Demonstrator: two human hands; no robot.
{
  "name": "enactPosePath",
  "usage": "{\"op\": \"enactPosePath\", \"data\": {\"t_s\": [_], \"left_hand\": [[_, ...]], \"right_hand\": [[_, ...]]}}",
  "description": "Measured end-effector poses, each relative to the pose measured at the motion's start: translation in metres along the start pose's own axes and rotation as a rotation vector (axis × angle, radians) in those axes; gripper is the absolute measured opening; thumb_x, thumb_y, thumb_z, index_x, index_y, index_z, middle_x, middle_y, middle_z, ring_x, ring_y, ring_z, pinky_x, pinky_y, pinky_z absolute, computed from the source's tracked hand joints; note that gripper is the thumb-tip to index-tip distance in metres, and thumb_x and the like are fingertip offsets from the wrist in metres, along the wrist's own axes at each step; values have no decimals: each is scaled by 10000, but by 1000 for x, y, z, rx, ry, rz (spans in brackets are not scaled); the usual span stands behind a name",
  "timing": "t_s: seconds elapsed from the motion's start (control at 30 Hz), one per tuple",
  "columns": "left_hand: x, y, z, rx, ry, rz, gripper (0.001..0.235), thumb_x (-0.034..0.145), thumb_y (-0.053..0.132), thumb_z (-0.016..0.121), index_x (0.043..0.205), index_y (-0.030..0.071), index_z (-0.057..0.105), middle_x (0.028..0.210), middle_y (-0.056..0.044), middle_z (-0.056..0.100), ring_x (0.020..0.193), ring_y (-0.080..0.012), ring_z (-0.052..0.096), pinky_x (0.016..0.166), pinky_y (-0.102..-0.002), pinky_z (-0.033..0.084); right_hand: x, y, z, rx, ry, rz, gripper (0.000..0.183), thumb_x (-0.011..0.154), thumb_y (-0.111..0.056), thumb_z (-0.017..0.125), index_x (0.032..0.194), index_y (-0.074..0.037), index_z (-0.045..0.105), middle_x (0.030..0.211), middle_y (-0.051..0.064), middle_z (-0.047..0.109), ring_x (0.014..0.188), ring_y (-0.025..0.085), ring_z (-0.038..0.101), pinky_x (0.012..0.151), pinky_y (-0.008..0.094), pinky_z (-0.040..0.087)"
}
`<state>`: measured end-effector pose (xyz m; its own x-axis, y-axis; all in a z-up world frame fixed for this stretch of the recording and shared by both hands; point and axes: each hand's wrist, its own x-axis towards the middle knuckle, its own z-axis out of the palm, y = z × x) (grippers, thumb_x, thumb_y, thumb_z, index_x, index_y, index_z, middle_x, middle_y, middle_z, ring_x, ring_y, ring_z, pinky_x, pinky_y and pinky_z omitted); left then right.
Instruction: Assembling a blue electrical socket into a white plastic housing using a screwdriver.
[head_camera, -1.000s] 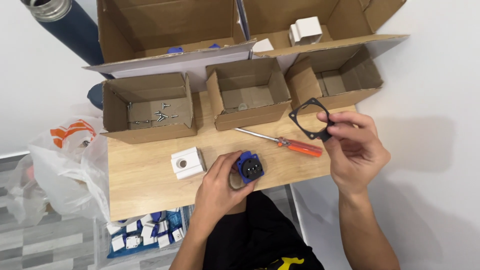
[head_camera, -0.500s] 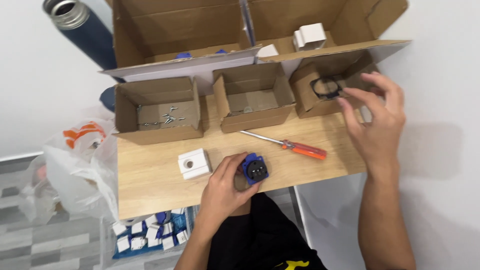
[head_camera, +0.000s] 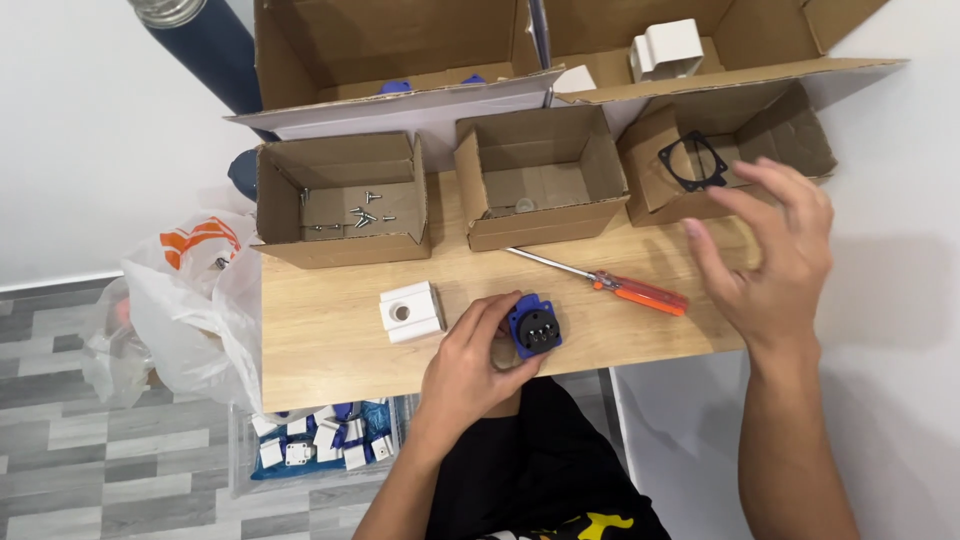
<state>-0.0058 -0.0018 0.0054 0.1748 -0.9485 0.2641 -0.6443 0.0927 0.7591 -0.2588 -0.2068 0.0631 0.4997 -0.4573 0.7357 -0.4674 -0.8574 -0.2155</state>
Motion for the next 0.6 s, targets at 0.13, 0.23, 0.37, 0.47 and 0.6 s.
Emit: {"op": "enactPosePath", "data": {"t_s": [0.13,0.23,0.37,0.47,0.6], "left_hand": [[1,3,0,10,14,-30,637,899,344,877,1433,100,631,1347,-62,697,1226,-256,723,888,-429,657],[0,-1,3,23,28,-15,660,897,366,884,1438,90,626,1345,-85,702,1205,-265,726,869,-432,674],[-1,-3,2,18,4,-22,672,898,356,876,1453,81,614,1347,-99,692,1214,-276,718,867,-454,686],[-1,-2,2,32,8,-2,671,907,377,871,1455,84,615,1345,-113,695,1208,-285,720,870,-459,683],[0,1,-3,-8,0,-8,667,907,337,871,1465,86,605,1353,-106,691,1223,-289,718,916,-452,663]], "right_hand": [[24,3,6,-141,-152,-96,238,1061,-293,922,1194,-117,832,1527,215,655,1454,458,603,1209,571,377],[19,34,5,-366,-146,-10,385,1101,-416,916,1207,-48,883,1580,283,640,1490,450,560,1207,596,377],[20,25,-4,-217,-121,6,324,1167,-318,798,1281,-17,829,1600,297,576,1496,452,538,1181,616,409],[16,15,1,-71,-312,-22,346,1060,-442,732,1321,-232,817,1717,258,502,1598,493,439,1279,633,253],[11,6,-4,-47,-157,54,448,1150,-393,671,1447,-60,707,1680,328,477,1566,511,465,1277,655,365]]}}
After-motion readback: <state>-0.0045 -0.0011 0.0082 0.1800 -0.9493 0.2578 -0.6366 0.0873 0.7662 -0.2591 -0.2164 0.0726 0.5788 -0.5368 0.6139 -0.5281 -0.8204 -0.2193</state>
